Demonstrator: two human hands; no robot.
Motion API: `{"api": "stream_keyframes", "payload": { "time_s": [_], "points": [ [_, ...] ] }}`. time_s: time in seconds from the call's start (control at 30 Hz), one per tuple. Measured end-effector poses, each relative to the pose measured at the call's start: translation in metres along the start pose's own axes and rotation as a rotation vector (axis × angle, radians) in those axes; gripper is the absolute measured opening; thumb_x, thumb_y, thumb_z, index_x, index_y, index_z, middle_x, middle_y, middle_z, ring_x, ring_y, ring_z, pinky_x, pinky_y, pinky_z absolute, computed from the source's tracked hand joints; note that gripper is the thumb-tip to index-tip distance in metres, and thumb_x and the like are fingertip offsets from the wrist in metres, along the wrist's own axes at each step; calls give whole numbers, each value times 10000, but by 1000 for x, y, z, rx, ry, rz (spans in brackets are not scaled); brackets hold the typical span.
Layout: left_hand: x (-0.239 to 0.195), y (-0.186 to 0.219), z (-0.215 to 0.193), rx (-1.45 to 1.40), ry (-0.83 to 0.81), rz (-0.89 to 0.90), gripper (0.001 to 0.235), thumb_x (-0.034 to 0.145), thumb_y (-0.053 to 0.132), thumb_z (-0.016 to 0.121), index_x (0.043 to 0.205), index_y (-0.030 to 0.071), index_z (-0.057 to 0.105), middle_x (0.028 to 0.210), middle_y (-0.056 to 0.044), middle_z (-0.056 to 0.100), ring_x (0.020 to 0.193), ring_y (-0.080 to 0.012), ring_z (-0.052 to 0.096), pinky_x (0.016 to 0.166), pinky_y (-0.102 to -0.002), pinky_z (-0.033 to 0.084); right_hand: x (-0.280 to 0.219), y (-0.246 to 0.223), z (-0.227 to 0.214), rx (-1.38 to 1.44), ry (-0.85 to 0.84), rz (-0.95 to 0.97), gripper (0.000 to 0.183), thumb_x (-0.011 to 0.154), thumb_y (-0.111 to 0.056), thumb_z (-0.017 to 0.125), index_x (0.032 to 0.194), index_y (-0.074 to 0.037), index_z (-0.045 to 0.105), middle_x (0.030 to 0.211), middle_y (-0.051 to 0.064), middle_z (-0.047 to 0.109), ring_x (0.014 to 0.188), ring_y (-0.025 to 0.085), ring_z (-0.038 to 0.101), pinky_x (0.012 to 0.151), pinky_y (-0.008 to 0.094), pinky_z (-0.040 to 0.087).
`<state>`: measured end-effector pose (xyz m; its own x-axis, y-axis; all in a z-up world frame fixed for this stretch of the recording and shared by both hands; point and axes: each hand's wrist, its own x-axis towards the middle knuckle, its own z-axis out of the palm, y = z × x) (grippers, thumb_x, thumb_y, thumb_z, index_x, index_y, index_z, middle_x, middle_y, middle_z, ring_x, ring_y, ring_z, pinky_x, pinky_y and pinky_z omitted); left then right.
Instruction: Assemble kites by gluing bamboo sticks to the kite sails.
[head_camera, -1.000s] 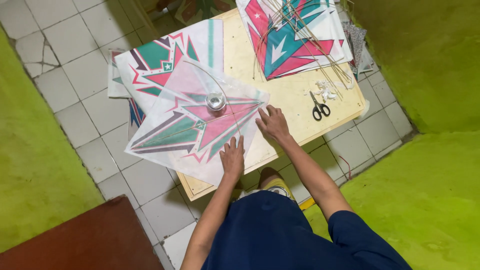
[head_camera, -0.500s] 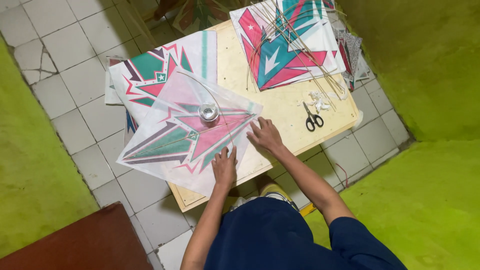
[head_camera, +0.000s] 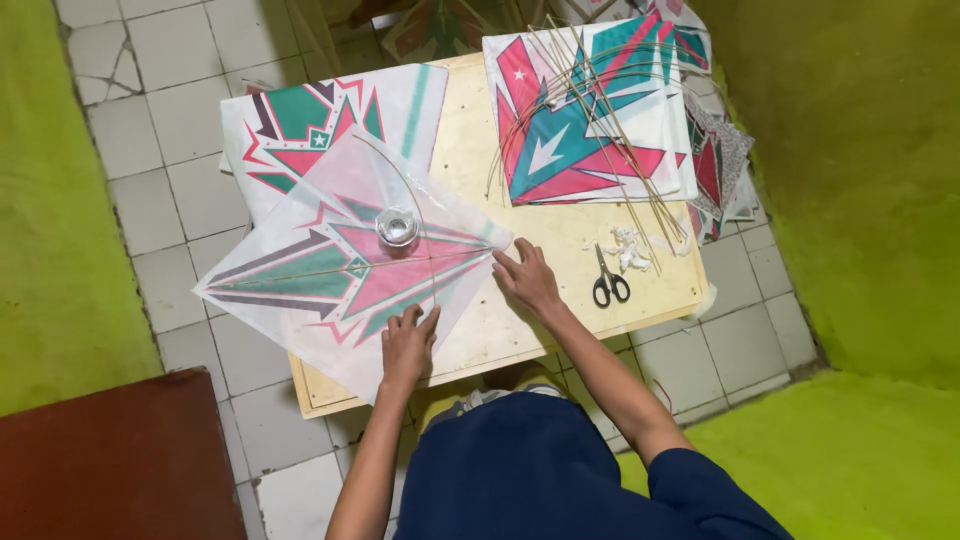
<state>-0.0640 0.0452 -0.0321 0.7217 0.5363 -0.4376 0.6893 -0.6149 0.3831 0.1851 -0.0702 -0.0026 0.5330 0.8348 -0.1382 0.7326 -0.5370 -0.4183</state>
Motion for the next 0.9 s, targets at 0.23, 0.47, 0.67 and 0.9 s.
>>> {"api": "stream_keyframes", "payload": {
  "time_s": [0.23, 0.47, 0.67, 0.9],
  "points": [
    [2, -1, 7, 12, 41, -25, 562, 954, 262, 661, 1491, 374, 535, 1380, -5, 504, 1188, -328, 497, 922, -479, 476, 5, 3, 11, 39, 19, -65, 460, 1030, -490, 399, 1350, -240, 613, 1347, 196, 510, 1186, 360, 586, 913, 418, 589],
    [3, -4, 10, 34, 57, 10, 539, 939, 257, 678, 1460, 348, 573, 1315, -19, 531, 1193, -323, 494, 930, -477, 448, 4, -8, 16, -56, 117, -90, 471, 1010, -487, 495, 1338, -205, 680, 1340, 202, 541, 1125, 384, 583, 890, 446, 567],
    [16, 3, 0, 122, 180, 82, 309, 955, 355, 636, 1254, 305, 697, 1278, -44, 533, 1227, -347, 460, 986, -517, 394, 7, -3, 26, -64, 96, -16, 516, 1016, -516, 455, 1362, -205, 677, 1346, 186, 544, 1137, 368, 568, 879, 442, 558],
    [59, 45, -13, 112, 173, 211, 599, 1036, 411, 524, 1576, 176, 415, 1587, -164, 430, 1499, -437, 309, 1152, -710, 270, 9, 4, 43, -208, 79, -72, 566, 1029, -556, 406, 1400, -190, 627, 1267, 160, 529, 1082, 365, 560, 795, 439, 568]
  ]
}}
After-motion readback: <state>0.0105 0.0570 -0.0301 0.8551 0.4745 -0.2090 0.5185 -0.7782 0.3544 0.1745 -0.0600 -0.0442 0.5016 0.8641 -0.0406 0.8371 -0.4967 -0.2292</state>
